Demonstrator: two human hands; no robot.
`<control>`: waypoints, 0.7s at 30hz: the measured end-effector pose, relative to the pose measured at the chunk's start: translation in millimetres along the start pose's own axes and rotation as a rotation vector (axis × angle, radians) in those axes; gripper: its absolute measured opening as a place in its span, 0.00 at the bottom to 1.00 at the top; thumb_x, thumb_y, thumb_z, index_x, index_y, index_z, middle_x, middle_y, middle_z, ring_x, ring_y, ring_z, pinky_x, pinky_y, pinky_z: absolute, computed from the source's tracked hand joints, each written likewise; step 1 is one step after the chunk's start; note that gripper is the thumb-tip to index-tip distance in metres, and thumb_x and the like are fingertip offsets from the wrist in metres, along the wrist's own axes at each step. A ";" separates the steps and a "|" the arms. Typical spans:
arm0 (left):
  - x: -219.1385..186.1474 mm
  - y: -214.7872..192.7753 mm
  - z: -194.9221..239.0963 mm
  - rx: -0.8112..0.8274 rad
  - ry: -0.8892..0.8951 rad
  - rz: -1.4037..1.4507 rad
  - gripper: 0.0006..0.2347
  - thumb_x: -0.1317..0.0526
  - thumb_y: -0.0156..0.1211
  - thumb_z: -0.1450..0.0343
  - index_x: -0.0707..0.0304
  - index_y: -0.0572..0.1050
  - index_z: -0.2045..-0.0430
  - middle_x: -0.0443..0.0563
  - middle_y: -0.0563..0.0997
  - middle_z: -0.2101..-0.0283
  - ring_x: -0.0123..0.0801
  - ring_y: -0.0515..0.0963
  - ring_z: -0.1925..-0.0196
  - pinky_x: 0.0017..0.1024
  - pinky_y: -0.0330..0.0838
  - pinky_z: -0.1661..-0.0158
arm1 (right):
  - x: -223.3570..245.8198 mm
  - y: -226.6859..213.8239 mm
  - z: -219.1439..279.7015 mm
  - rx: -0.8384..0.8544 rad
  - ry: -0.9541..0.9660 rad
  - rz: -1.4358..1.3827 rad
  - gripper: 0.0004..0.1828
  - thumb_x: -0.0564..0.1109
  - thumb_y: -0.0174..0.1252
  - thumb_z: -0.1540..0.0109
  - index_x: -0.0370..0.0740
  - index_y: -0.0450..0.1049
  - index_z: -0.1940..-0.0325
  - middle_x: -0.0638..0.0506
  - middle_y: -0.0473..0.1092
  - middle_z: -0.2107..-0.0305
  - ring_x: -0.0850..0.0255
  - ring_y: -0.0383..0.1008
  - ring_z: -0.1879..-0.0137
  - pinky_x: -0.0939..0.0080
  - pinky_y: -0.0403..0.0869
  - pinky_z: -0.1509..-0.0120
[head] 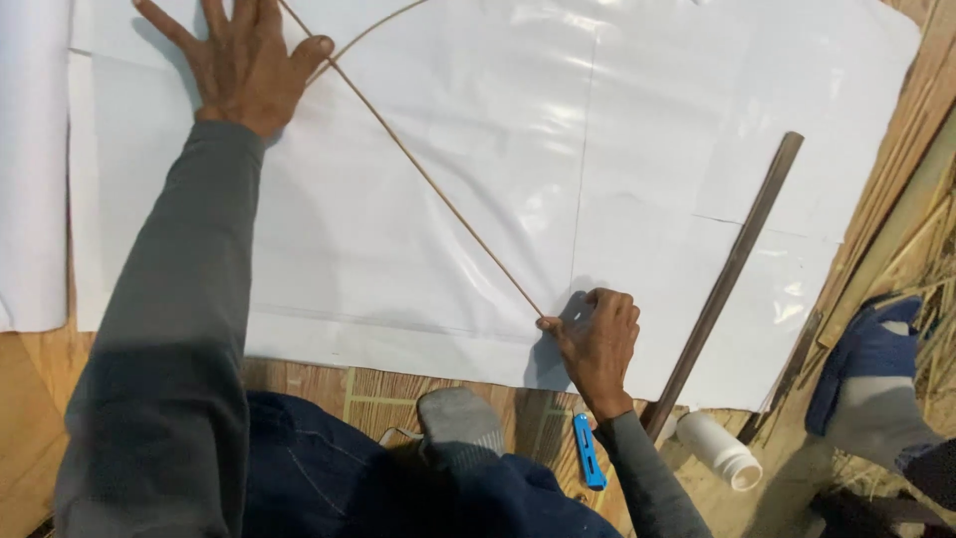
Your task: The person bends thin wooden sticks into curved shapes and arranges them on a white sheet to form a kite frame. They adjust the sticks' positions and curves by hand, then place a wooden board on top of the frame to hold it in place.
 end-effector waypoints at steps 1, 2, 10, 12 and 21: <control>7.5 9.4 -1.7 0.003 0.006 0.009 0.30 0.46 0.55 0.14 0.48 0.45 0.22 0.55 0.48 0.18 0.74 0.43 0.20 0.93 0.21 0.43 | -2.8 0.0 2.1 -0.002 0.007 0.008 0.38 0.65 0.74 0.46 0.38 0.65 0.50 0.45 0.63 0.56 0.47 0.62 0.54 0.47 0.63 0.54; 14.4 17.4 -3.1 -0.074 0.083 0.018 0.29 0.47 0.57 0.15 0.54 0.51 0.23 0.59 0.56 0.21 0.77 0.46 0.25 0.94 0.20 0.49 | -5.4 -0.4 4.7 0.010 0.049 0.027 0.40 0.66 0.75 0.48 0.37 0.66 0.49 0.44 0.64 0.55 0.46 0.63 0.52 0.46 0.64 0.53; 4.5 13.2 3.6 -0.076 0.083 0.050 0.24 0.55 0.57 0.12 0.52 0.54 0.22 0.60 0.53 0.21 0.79 0.47 0.24 0.94 0.22 0.46 | -14.8 -11.0 34.3 -0.008 0.135 -0.157 0.34 0.62 0.72 0.44 0.37 0.64 0.51 0.43 0.62 0.55 0.49 0.60 0.50 0.49 0.63 0.49; 21.3 31.4 -1.2 -0.176 0.190 0.026 0.22 0.55 0.58 0.13 0.66 0.62 0.26 0.78 0.64 0.27 0.80 0.53 0.29 0.90 0.23 0.50 | -21.1 -10.8 47.8 -0.054 0.174 -0.214 0.24 0.53 0.67 0.38 0.35 0.66 0.48 0.41 0.62 0.54 0.47 0.61 0.47 0.48 0.65 0.46; -7.6 41.6 13.4 -0.399 0.338 -0.002 0.26 0.61 0.78 0.24 0.78 0.72 0.35 0.77 0.75 0.33 0.72 0.68 0.33 0.81 0.35 0.45 | -17.7 -12.6 77.4 -0.136 0.199 -0.315 0.20 0.48 0.56 0.32 0.35 0.67 0.40 0.40 0.63 0.52 0.48 0.63 0.45 0.46 0.66 0.42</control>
Point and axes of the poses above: each hand's wrist, its own z-axis away from the middle knuckle, its own y-axis out of the palm, x = y × z, the point moved 1 cm from there along -z, towards the middle knuckle
